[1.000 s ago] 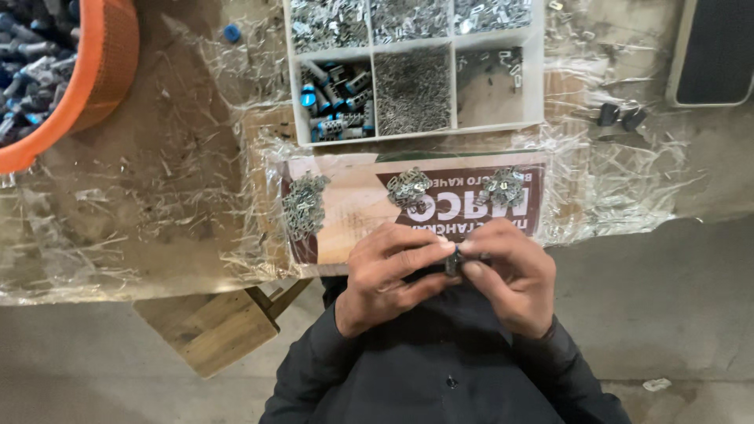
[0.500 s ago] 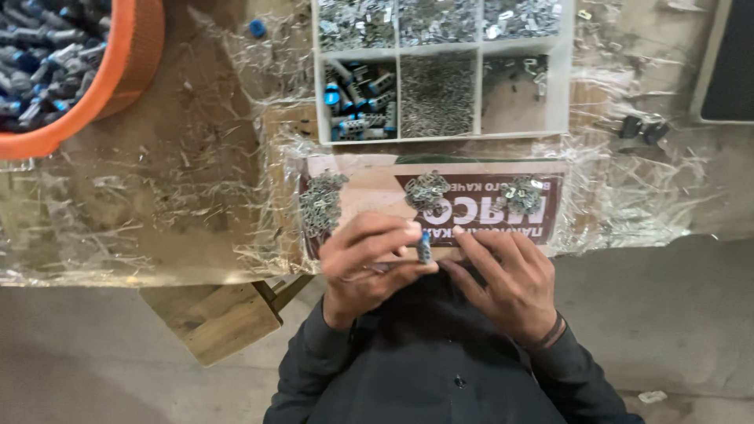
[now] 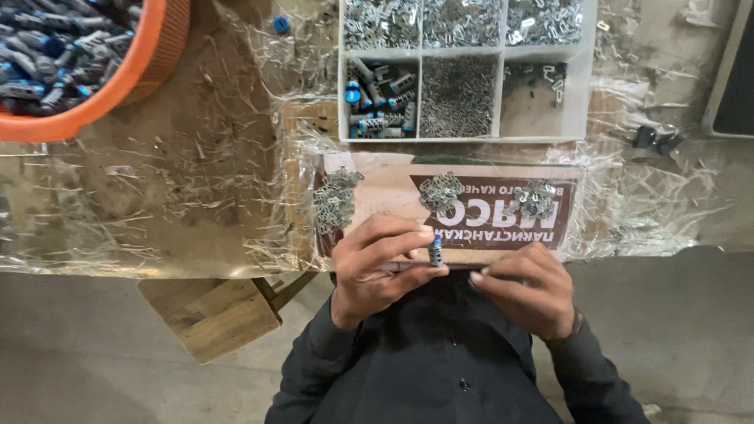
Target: The person picks small metal fitting components from a compartment box and an orange basket, fits them together by hand, and places completed assemblies on the table. They repeat this assembly cycle throughout the episode, occasionally reaching into the box for more parts.
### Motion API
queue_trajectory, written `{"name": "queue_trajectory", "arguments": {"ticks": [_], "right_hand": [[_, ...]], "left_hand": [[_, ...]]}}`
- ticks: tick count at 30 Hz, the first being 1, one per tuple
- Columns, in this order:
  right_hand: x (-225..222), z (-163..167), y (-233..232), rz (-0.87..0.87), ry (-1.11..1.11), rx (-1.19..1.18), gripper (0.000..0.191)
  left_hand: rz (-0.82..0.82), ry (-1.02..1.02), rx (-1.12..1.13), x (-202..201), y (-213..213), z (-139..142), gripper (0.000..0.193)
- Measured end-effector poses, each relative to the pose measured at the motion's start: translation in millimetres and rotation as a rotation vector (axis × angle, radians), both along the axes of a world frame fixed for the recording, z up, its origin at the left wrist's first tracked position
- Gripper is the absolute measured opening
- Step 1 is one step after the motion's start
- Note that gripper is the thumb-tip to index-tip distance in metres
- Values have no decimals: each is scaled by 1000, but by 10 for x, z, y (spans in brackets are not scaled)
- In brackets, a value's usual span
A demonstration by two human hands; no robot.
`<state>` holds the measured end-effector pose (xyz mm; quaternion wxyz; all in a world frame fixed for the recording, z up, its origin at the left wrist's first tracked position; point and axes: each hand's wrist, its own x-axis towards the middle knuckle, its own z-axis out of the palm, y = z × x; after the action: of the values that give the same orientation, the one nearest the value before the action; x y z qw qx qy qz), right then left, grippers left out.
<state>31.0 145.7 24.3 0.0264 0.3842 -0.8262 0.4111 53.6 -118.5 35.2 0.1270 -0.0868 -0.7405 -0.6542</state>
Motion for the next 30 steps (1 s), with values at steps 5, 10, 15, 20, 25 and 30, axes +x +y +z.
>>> {"name": "queue_trajectory", "arguments": {"ticks": [5, 10, 15, 20, 25, 30], "right_hand": [[131, 10, -44, -239, -853, -595, 15], [70, 208, -358, -324, -44, -197, 19], [91, 354, -476, -292, -121, -356, 23], [95, 308, -474, -304, -125, -369, 23], [80, 295, -448, -287, -150, -358, 26], [113, 268, -419, -307, -102, -341, 26]], "left_hand": [[-36, 80, -57, -25, 134, 10, 43], [-47, 125, -91, -29, 147, 82, 43], [-75, 86, -80, -12, 112, 89, 42], [-69, 124, -93, 11, 140, 75, 44], [-83, 114, -118, 16, 124, 91, 46], [-111, 101, -181, 19, 122, 102, 47]]}}
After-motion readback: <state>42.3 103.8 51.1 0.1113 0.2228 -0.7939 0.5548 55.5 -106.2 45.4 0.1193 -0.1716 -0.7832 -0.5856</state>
